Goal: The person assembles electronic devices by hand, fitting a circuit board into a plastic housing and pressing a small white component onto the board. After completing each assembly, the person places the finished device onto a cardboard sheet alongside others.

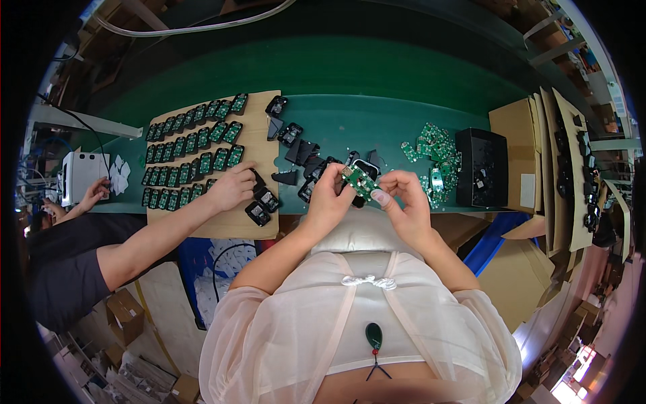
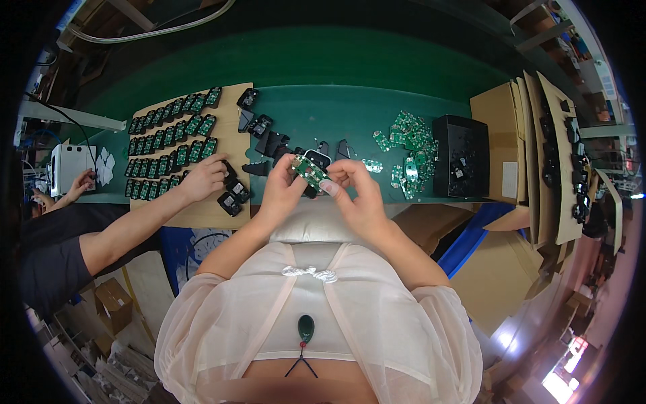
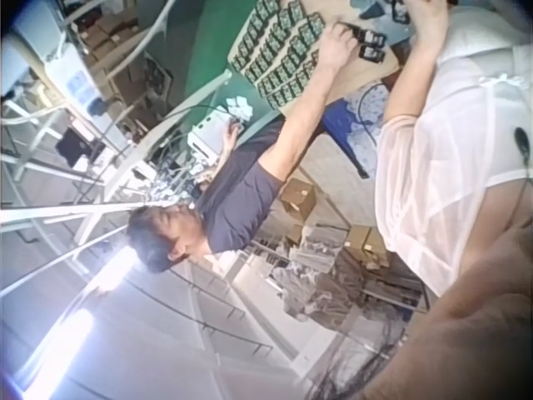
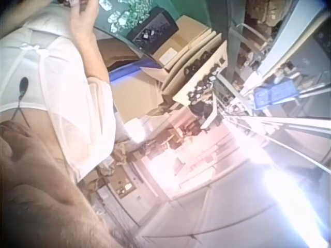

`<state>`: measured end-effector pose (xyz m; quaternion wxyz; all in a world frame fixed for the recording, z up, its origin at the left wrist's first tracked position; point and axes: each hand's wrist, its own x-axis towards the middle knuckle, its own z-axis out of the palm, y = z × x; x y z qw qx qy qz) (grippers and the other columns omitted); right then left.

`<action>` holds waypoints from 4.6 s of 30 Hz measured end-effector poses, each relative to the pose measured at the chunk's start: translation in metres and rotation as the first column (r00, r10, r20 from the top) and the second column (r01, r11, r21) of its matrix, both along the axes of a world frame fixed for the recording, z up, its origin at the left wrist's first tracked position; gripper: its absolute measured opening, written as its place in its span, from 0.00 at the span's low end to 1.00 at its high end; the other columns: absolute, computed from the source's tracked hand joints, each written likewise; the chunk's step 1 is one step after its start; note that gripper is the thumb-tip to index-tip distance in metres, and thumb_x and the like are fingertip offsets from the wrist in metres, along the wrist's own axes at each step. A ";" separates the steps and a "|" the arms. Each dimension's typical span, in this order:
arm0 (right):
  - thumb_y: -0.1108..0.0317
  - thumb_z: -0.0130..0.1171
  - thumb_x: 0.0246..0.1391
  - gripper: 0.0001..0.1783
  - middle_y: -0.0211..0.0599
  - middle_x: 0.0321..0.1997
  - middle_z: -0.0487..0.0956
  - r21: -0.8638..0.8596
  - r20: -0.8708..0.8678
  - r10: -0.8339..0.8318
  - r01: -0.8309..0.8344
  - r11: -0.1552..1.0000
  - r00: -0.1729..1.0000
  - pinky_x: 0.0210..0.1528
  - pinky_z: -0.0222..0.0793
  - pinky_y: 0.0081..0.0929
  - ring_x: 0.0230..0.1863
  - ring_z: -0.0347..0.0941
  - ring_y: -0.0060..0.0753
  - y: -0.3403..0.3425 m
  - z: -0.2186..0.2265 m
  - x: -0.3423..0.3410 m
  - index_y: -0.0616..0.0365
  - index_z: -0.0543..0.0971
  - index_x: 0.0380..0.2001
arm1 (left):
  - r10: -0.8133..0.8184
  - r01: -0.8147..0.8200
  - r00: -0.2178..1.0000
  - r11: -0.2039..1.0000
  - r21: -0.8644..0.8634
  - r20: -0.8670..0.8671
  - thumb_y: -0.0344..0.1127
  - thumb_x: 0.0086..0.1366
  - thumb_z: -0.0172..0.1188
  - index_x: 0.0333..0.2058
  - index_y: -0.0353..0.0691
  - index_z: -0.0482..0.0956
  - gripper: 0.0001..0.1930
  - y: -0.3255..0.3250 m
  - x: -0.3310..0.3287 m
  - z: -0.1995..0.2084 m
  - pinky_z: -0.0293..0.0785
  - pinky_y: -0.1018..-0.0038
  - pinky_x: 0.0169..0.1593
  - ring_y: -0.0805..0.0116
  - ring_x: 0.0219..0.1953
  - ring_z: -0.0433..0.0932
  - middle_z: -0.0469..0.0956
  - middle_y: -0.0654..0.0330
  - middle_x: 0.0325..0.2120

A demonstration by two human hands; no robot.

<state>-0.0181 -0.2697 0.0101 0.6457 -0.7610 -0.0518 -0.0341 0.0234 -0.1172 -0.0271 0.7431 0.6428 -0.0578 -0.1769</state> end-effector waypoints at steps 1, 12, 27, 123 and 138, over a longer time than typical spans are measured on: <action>0.77 0.56 0.47 0.14 0.32 0.31 0.70 0.042 -0.021 -0.027 0.028 0.999 0.999 0.33 0.63 0.18 0.31 0.66 0.20 0.001 0.000 0.000 0.61 0.66 0.39 | -0.001 0.001 1.000 1.000 0.000 0.000 0.23 0.57 0.49 0.36 0.32 0.63 0.08 0.001 -0.001 0.000 0.75 0.80 0.28 0.79 0.29 0.72 0.71 0.63 0.28; 0.75 0.58 0.45 0.16 0.29 0.29 0.69 0.049 -0.211 -0.032 0.044 0.998 0.977 0.27 0.63 0.18 0.30 0.65 0.19 0.002 0.005 0.000 0.58 0.68 0.39 | -0.115 0.084 0.961 0.988 -0.130 -0.253 0.31 0.60 0.51 0.47 0.32 0.64 0.17 0.008 -0.007 0.021 0.74 0.81 0.27 0.78 0.32 0.72 0.71 0.61 0.36; 0.76 0.59 0.39 0.06 0.33 0.24 0.70 -0.620 0.303 0.163 0.064 0.782 0.939 0.28 0.61 0.27 0.28 0.66 0.35 0.004 0.036 0.020 0.58 0.73 0.24 | 0.090 -0.231 0.844 0.951 0.207 0.529 0.23 0.50 0.56 0.32 0.42 0.76 0.09 0.014 -0.009 0.047 0.62 0.84 0.21 0.80 0.22 0.66 0.68 0.59 0.38; 0.70 0.60 0.38 0.11 0.30 0.20 0.72 -0.643 0.255 0.343 -0.106 0.758 0.904 0.21 0.64 0.24 0.20 0.69 0.31 0.009 0.031 -0.002 0.56 0.71 0.28 | -0.270 0.170 0.872 0.950 -0.264 -0.409 0.29 0.57 0.54 0.44 0.39 0.64 0.16 0.029 -0.012 0.011 0.70 0.78 0.40 0.75 0.39 0.71 0.71 0.63 0.36; 0.77 0.58 0.27 0.15 0.33 0.28 0.71 -0.564 0.526 0.344 0.016 0.826 0.778 0.21 0.66 0.25 0.27 0.69 0.32 0.014 0.014 0.009 0.59 0.73 0.27 | -0.019 0.003 0.992 0.991 -0.134 -0.121 0.26 0.60 0.50 0.34 0.37 0.58 0.09 0.025 -0.023 0.017 0.73 0.79 0.24 0.75 0.27 0.74 0.74 0.57 0.27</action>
